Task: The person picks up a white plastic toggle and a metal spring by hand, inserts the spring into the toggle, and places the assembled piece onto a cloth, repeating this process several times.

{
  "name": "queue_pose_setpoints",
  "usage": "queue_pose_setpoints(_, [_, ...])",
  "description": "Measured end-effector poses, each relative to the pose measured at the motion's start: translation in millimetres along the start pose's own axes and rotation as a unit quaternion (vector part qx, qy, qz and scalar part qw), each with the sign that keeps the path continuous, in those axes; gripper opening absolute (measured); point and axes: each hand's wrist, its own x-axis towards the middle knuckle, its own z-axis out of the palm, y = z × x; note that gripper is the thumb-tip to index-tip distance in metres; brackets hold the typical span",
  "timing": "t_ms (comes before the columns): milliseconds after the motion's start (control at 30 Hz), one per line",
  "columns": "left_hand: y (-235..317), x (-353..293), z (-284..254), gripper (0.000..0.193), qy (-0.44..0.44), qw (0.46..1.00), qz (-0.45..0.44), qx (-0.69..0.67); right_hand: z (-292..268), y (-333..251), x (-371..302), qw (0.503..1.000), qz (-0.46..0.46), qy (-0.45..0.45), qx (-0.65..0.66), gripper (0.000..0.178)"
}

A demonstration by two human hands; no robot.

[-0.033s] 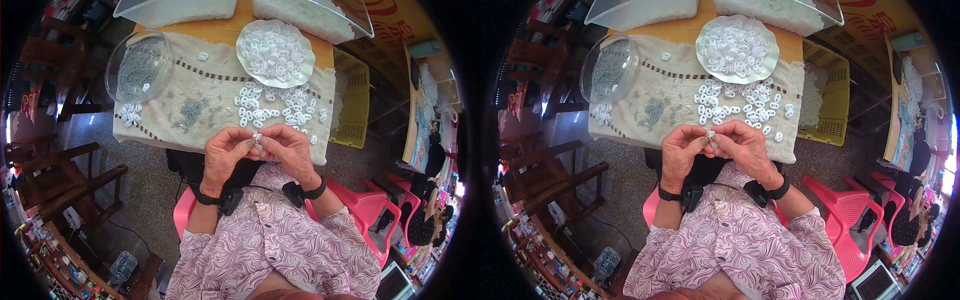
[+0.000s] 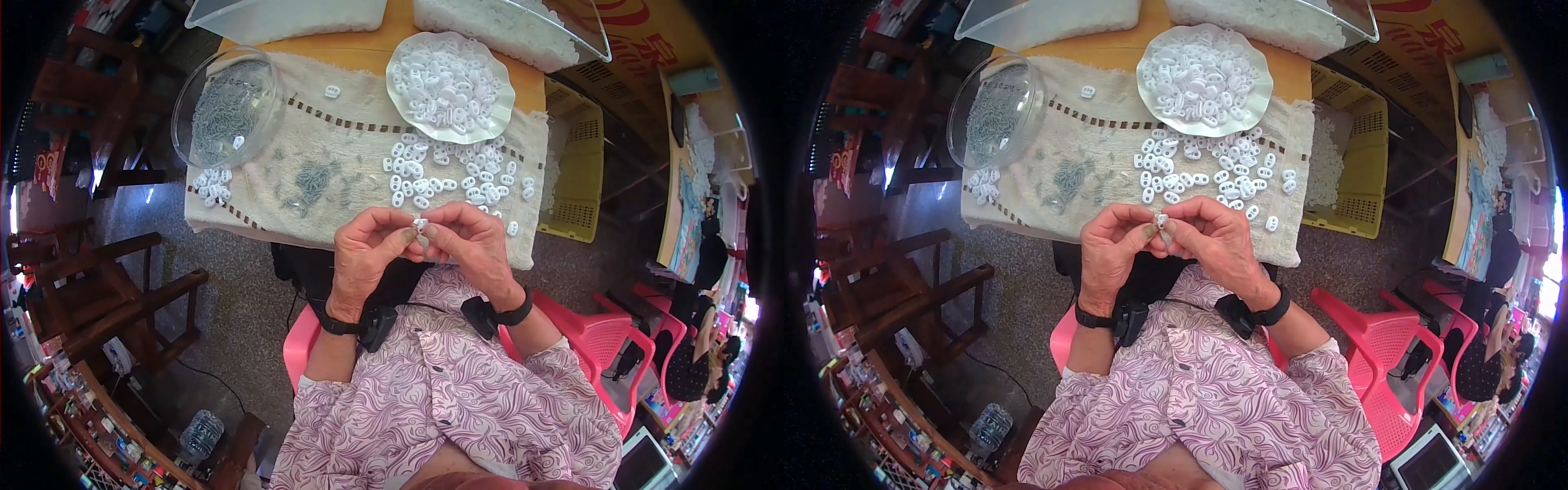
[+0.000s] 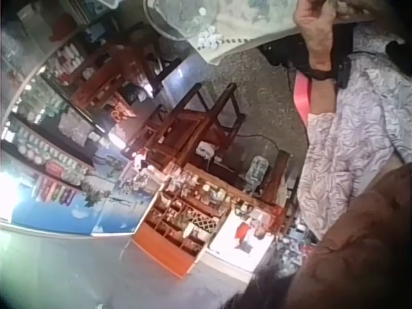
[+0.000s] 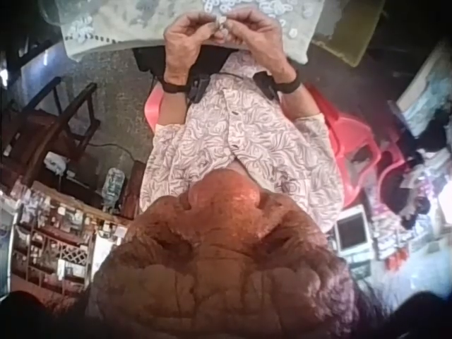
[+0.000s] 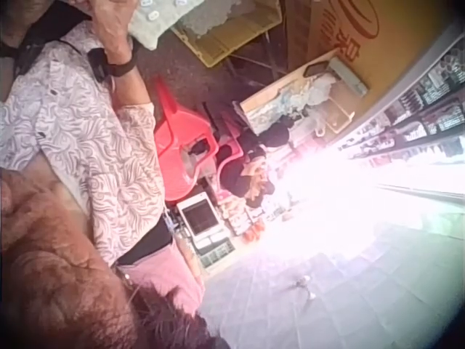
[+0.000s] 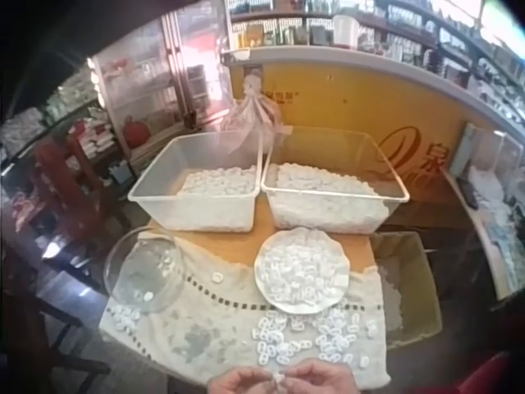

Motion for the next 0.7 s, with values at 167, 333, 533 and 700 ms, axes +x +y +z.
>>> queue_pose_setpoints(167, [-0.6,-0.7,-0.5,0.014,-0.007,1.000,0.006,0.014,1.5,-0.6,-0.9,1.000,-0.008,-0.001,-0.007,0.014])
queue_pose_setpoints(333, [-0.3,-1.7,-1.9,0.013,-0.012,0.999,-0.007,0.037,3.0,-2.8,-2.8,1.000,-0.008,0.003,-0.021,0.013])
queue_pose_setpoints(533, [-2.6,-1.5,-2.9,0.012,-0.014,1.000,-0.025,0.007,3.9,-2.2,-2.6,1.000,0.017,0.020,-0.012,0.013])
queue_pose_setpoints(700, [-4.8,-2.0,-2.4,0.013,-0.005,0.999,-0.034,-0.018,5.3,-3.5,-2.8,1.000,0.015,0.023,-0.015,0.012])
